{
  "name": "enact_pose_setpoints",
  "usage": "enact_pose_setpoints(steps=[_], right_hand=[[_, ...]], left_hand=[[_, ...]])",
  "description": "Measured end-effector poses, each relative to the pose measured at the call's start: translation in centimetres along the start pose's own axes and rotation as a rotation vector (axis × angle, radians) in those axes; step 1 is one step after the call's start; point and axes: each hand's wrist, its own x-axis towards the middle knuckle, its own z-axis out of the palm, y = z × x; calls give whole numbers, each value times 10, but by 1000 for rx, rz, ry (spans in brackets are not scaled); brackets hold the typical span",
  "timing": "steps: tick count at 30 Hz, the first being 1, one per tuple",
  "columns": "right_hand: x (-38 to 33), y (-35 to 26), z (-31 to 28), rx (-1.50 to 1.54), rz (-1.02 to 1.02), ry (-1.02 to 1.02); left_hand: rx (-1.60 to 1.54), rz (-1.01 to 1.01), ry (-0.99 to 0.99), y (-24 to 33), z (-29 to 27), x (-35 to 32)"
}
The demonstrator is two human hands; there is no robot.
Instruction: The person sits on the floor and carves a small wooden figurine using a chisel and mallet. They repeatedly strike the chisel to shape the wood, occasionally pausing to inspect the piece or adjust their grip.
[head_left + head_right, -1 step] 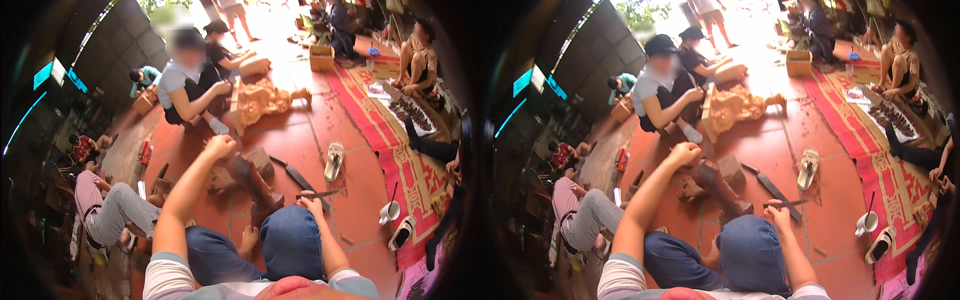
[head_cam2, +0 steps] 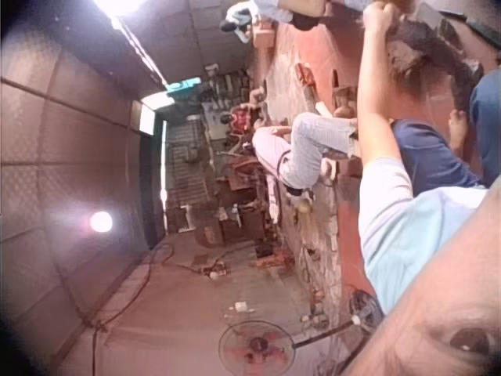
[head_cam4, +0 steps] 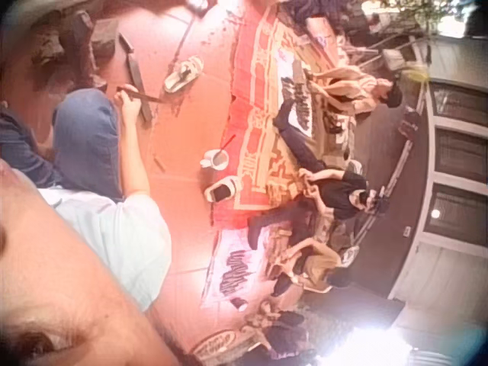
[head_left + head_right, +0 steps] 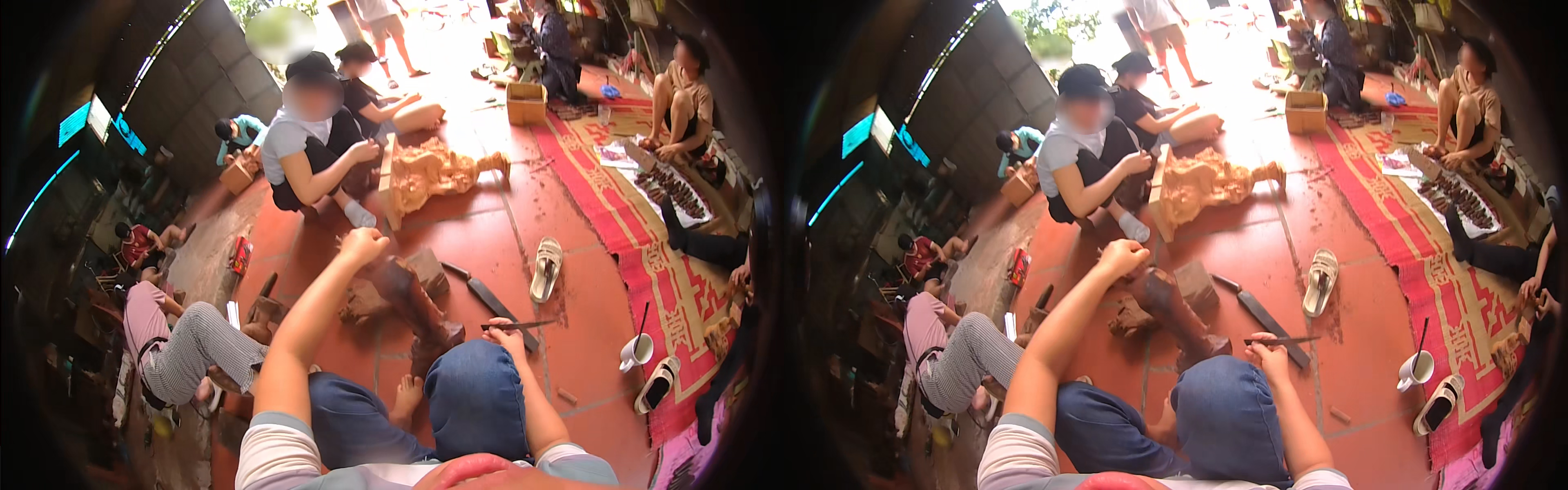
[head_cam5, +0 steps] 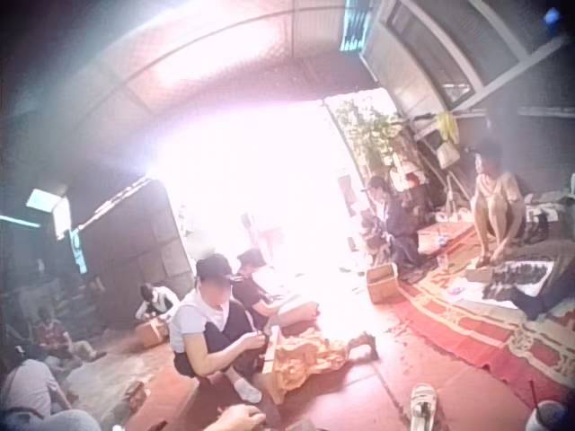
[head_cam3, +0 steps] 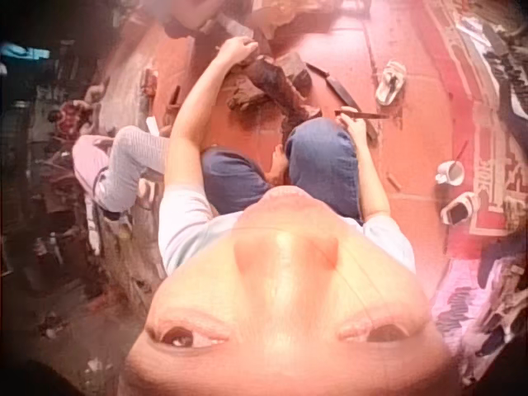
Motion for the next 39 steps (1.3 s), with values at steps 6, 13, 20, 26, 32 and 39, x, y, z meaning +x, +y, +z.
enact_pose_setpoints(steps=[6, 13, 20, 26, 32, 39], right_hand=[[-17, -35, 26, 101, -54, -108], [-57, -111, 54, 186, -195, -129], [-89, -158, 75, 148, -338, -225], [-112, -182, 77, 8, -380, -210], [-139, -198, 82, -105, -452, -270], [-148, -207, 58, -147, -500, -269]], left_hand=[[67, 86, 89, 42, 12, -1], [362, 24, -111, 112, -3, -20], [646, 458, -14, 112, -9, -65], [486, 615, 66, 145, 2, -109], [509, 601, -226, 143, -28, -109], [74, 818, -79, 109, -56, -96]])
